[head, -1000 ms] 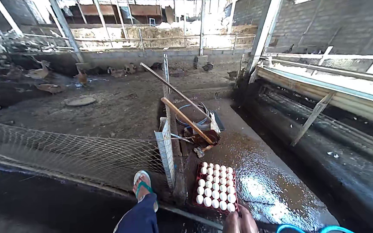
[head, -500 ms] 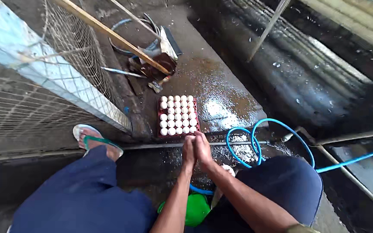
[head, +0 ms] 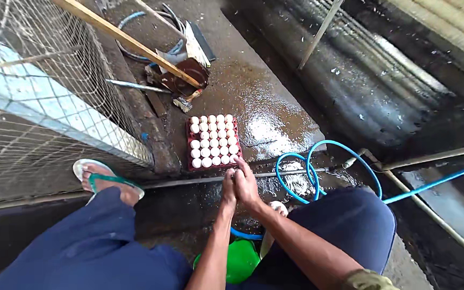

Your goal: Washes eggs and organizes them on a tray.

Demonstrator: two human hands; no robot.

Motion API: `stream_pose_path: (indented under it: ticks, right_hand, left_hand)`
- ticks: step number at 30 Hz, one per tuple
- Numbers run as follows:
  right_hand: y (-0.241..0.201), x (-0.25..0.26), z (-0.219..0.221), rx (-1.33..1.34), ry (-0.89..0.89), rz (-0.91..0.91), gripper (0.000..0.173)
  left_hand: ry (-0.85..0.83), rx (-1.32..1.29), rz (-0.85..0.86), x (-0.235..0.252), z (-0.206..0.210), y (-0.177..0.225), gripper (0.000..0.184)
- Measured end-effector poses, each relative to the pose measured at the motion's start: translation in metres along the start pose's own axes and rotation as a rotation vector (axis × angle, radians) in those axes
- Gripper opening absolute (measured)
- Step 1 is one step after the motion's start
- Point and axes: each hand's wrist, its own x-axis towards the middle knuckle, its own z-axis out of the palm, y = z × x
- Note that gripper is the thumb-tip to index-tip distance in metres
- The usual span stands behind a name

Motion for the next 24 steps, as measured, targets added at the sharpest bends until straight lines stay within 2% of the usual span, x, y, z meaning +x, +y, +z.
stream_pose_path:
  ticks: [2,3,5,7,9,11,12,13,15,17,21,24]
  right_hand:
    - [-0.001,0.017,-0.002,0.006,0.03,0.059,0.047]
    - [-0.004,0.014,-0.001,-0.001,0.031,0.078,0.047]
    - [-0.006,-0.004,0.006,-0.017,0.011,-0.01,0.048]
    - [0.001,-0.004,0.005,0.025,-0.002,-0.012,0.049]
    - [-0.002,0.023,-0.004,0.146,-0.027,0.215,0.045]
    - [-0.009,0.036,-0.011,0.268,-0.028,0.4,0.041]
    - [-0.013,0.034,-0.013,0.277,-0.025,0.419,0.04]
    - [-0.018,0.029,-0.013,0.243,-0.019,0.382,0.041]
    - [-0.023,0.014,-0.009,0.067,-0.003,0.161,0.043]
    - [-0.019,0.002,-0.004,-0.018,0.025,0.002,0.044]
    - [-0.014,0.011,-0.004,0.101,0.092,0.206,0.04]
    - [-0.014,-0.007,0.0,0.051,0.057,0.099,0.044]
  left_hand:
    - [0.015,-0.037,-0.078,0.003,0.004,0.005,0.053]
    - [0.013,-0.063,-0.061,0.003,0.003,0.005,0.052]
    - [0.02,-0.1,0.017,0.002,-0.002,0.006,0.042]
    - [-0.025,-0.13,-0.058,-0.002,-0.007,0.005,0.043]
    - [-0.089,-0.111,-0.097,0.002,-0.005,0.006,0.046]
    - [-0.208,-0.1,0.0,0.003,-0.007,0.003,0.04]
    - [-0.22,-0.099,0.063,0.004,-0.009,0.001,0.041]
    - [-0.223,-0.118,0.112,0.006,-0.012,-0.001,0.044]
    - [-0.174,-0.151,0.187,0.01,-0.012,-0.004,0.046]
    - [-0.122,-0.155,0.182,0.008,-0.008,-0.004,0.049]
    - [-0.033,0.065,0.099,0.002,-0.003,0.003,0.048]
    - [-0.028,0.098,0.1,0.0,-0.006,0.007,0.045]
